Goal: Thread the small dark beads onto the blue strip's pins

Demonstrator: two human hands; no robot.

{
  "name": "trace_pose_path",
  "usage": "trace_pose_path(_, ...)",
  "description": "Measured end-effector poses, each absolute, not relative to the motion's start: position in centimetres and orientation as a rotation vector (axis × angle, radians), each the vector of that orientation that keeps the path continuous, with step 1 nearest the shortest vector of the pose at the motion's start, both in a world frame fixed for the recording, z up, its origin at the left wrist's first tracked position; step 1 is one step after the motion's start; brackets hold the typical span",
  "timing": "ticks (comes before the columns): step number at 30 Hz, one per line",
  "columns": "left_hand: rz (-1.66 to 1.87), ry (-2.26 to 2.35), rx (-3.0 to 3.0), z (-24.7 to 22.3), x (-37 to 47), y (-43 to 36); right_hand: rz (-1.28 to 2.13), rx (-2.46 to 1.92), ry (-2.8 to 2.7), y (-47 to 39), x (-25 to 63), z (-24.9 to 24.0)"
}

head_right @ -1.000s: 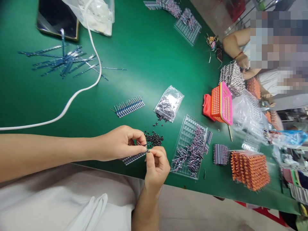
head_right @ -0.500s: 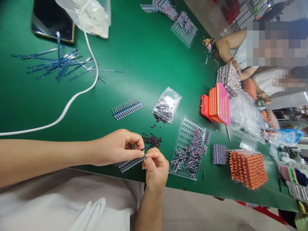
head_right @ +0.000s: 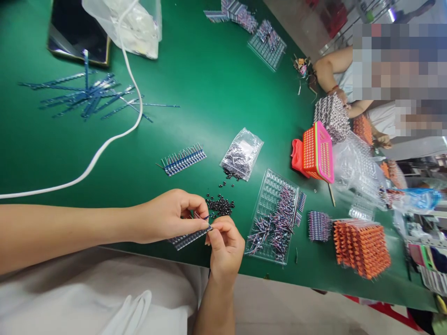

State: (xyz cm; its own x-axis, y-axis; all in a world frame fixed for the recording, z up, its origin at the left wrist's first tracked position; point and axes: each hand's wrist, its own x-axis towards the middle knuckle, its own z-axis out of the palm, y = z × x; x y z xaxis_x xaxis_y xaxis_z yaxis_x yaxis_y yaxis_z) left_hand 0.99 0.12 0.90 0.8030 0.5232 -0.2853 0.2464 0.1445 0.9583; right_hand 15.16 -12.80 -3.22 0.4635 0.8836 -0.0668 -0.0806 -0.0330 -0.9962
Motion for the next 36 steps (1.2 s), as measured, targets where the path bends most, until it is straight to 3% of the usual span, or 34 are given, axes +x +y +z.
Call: trace_pose_path(36,0.147,0.501,1.433,0.3,1.1,0.0,1.027,-1.382,-0.749,-13.8,16.1,-4.0)
